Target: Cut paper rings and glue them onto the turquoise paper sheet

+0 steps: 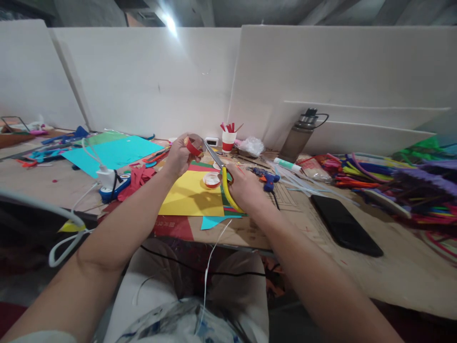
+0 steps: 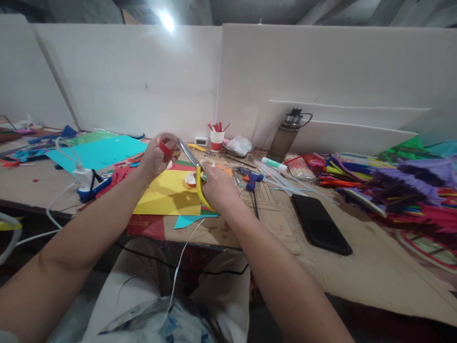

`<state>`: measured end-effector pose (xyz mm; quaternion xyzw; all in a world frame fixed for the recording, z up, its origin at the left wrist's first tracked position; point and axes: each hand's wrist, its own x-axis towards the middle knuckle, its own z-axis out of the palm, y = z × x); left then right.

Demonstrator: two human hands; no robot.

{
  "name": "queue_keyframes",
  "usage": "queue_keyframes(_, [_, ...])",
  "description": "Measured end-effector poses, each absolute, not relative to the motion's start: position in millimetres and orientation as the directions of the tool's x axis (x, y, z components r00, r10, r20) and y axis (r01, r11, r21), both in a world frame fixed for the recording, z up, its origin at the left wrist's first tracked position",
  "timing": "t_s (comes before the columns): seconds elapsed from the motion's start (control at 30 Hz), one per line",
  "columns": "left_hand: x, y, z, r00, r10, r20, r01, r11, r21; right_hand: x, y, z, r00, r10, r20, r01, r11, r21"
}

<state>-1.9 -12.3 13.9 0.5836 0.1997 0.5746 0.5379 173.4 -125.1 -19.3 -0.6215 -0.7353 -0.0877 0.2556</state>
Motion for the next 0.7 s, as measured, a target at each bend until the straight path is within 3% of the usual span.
queue_keyframes(0.13, [-1.5,-13.8,14.6,0.173,0.87,0.462,-0.387,-0.371,0.844,173.4,-126.1,-20.7,-0.079,0.874,0.479,0.963,0.191,-0.19])
queue_keyframes(0.37, [3.2,-19.3,14.3,0.264,0.847,0.462,-0.418,-0.331,0.846,175.0,-126.7,-20.1,-0.093,0.848,0.522,0.935,0.255,-0.247])
queue_keyframes(0.7, [-5.2,-14.0,14.8,0.334,0.814,0.475,-0.375,-0.348,0.86,175.2,-127.0,-18.1,-0.115,0.851,0.513,0.934,0.268,-0.236])
